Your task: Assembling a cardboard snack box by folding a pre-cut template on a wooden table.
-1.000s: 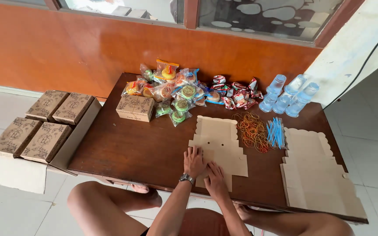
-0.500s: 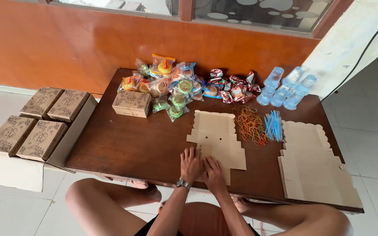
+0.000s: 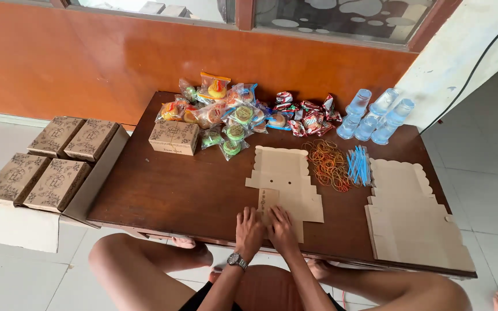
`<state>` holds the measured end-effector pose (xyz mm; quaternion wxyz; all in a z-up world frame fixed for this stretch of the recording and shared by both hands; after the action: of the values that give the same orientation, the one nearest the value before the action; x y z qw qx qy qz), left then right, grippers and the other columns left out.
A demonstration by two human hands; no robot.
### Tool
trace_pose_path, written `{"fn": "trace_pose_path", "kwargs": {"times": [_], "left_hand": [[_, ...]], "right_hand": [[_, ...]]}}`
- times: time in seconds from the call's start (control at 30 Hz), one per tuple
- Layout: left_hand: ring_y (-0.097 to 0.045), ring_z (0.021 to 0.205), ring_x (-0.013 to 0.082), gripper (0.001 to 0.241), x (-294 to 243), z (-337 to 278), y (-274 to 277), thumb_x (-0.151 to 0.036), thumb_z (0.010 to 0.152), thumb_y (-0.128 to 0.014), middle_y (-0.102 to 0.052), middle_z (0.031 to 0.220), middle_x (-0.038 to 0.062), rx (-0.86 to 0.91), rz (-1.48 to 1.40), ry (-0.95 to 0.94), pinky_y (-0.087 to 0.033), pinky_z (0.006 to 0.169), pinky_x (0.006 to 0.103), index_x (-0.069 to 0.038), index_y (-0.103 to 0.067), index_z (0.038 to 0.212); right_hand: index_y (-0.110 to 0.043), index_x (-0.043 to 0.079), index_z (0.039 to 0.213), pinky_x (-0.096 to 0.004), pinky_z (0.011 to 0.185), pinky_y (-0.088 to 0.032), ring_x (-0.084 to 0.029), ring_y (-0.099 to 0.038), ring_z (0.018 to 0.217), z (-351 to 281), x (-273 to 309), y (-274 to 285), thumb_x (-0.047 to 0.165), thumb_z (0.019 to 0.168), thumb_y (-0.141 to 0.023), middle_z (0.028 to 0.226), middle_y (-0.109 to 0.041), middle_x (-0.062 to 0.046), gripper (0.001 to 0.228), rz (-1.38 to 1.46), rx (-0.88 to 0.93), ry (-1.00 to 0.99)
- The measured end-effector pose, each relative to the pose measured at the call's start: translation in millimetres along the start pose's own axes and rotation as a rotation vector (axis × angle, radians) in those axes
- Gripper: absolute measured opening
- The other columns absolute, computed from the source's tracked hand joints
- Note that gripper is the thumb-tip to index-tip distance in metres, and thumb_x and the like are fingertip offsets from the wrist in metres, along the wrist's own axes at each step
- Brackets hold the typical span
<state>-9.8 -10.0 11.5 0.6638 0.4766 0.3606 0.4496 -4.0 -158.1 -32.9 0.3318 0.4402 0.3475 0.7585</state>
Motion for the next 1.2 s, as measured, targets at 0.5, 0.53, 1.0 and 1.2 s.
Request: {"fn": "trace_pose_path", "kwargs": {"times": [0.5, 0.53, 1.0, 1.2], "left_hand": [[-0.045, 0.136, 0.0365, 0.02, -7.5, -4.3, -10.1, -0.003, 0.084, -0.067, -0.055, 0.137, 0.017, 0.106, -0.182, -0.038, -0.044, 0.1, 0.0515, -0.006, -0.077, 0.1], [-0.045, 0.136, 0.0365, 0.02, -7.4, -5.0, -10.4, -0.003, 0.084, -0.067, -0.055, 0.137, 0.017, 0.103, -0.18, -0.038, -0.044, 0.1, 0.0515, -0.006, -0.077, 0.1], [-0.037, 0.145, 0.0338, 0.056, -8.3, -6.6, -33.3, 0.001, 0.081, -0.059, -0.047, 0.151, 0.017, 0.156, -0.285, -0.11, -0.036, 0.106, 0.055, 0.0, -0.052, 0.137], [-0.035, 0.146, 0.0326, 0.058, -4.2, -7.1, -44.6, 0.001, 0.08, -0.06, -0.046, 0.151, 0.014, 0.147, -0.334, -0.106, -0.032, 0.107, 0.0542, -0.001, -0.051, 0.138]], "right_hand": [[-0.058, 0.0, 0.14, -0.049, 0.122, -0.027, -0.033, -0.043, 0.145, 1.5, -1.4, 2.1, 0.018, 0.092, -0.066, 0.152, -0.052, -0.014, 0.051, -0.033, -0.022, 0.064], [-0.058, 0.0, 0.14, -0.049, 0.122, -0.027, -0.033, -0.043, 0.145, 1.6, 0.2, 4.1, 0.018, 0.092, -0.066, 0.152, -0.052, -0.014, 0.051, -0.032, -0.025, 0.067], [-0.063, 0.015, 0.139, -0.042, 0.12, -0.039, -0.026, -0.044, 0.148, 14.0, -1.4, 59.4, 0.033, 0.096, -0.062, 0.156, -0.051, -0.009, 0.047, 0.302, 0.001, -0.343], [-0.066, 0.005, 0.133, -0.051, 0.108, -0.047, -0.038, -0.058, 0.125, -6.2, -103.0, 68.9, 0.024, 0.09, -0.068, 0.132, -0.066, -0.019, 0.047, -0.134, -0.532, -0.422]]}}
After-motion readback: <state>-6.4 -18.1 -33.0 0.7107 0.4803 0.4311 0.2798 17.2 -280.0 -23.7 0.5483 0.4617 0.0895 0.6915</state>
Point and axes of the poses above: each hand's wrist, its own z-axis towards the middle knuckle, its own y-axis out of the back of the hand, x = y × z, the point moved 1 cm from there along z, towards the middle knuckle
